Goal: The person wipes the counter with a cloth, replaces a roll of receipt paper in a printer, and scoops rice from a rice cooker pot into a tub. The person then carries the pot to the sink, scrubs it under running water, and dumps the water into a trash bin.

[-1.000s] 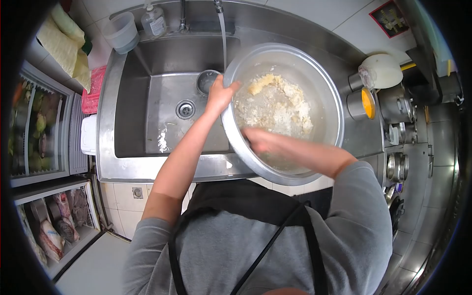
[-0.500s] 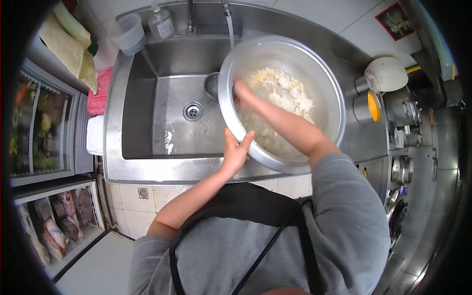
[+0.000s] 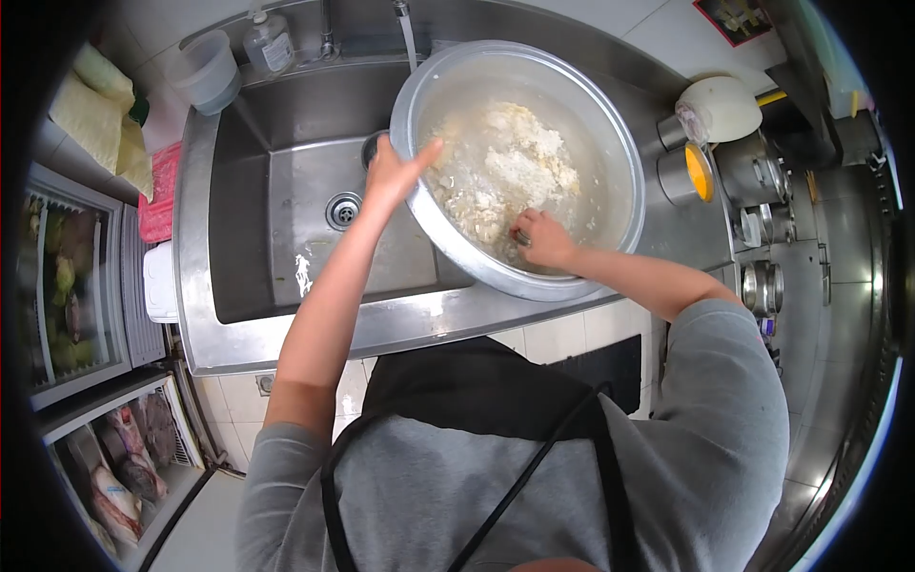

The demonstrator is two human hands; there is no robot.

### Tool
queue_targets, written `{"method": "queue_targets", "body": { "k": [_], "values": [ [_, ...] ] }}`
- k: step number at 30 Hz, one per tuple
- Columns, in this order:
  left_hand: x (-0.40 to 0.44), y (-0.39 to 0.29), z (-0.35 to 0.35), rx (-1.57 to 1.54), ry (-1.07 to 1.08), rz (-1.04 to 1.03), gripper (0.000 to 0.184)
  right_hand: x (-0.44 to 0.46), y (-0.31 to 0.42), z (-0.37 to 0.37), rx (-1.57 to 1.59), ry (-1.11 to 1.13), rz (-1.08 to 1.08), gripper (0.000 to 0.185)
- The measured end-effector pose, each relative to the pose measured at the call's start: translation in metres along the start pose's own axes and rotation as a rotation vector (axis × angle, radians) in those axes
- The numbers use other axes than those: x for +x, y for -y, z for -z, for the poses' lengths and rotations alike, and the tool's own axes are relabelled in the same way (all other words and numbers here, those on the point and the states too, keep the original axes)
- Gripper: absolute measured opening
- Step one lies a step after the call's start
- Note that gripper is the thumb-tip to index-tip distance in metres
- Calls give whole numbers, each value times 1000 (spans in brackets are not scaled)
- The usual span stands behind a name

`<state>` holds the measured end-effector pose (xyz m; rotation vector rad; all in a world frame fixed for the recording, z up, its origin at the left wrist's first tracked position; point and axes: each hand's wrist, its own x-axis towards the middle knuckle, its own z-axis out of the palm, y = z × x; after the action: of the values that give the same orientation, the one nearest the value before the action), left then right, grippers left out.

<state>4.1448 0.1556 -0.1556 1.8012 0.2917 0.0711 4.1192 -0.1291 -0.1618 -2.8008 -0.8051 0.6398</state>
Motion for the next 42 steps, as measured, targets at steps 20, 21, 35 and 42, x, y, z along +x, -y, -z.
{"method": "queue_targets", "body": {
  "k": [20,21,35,42],
  "values": [
    [-2,-2,-13,-481,-103,86,34,48,2,-29,-248,-184,169,26],
    [-3,-5,-12,-476,-100,84,34,51,2,-34,-332,-259,173,25],
    [-10,-9,-19,-475,-145,115,33,104,-5,-9,-349,-290,-105,24],
    [-17,2,-12,-390,-205,105,33,129,-40,-6,-354,-380,-238,23]
  ]
}}
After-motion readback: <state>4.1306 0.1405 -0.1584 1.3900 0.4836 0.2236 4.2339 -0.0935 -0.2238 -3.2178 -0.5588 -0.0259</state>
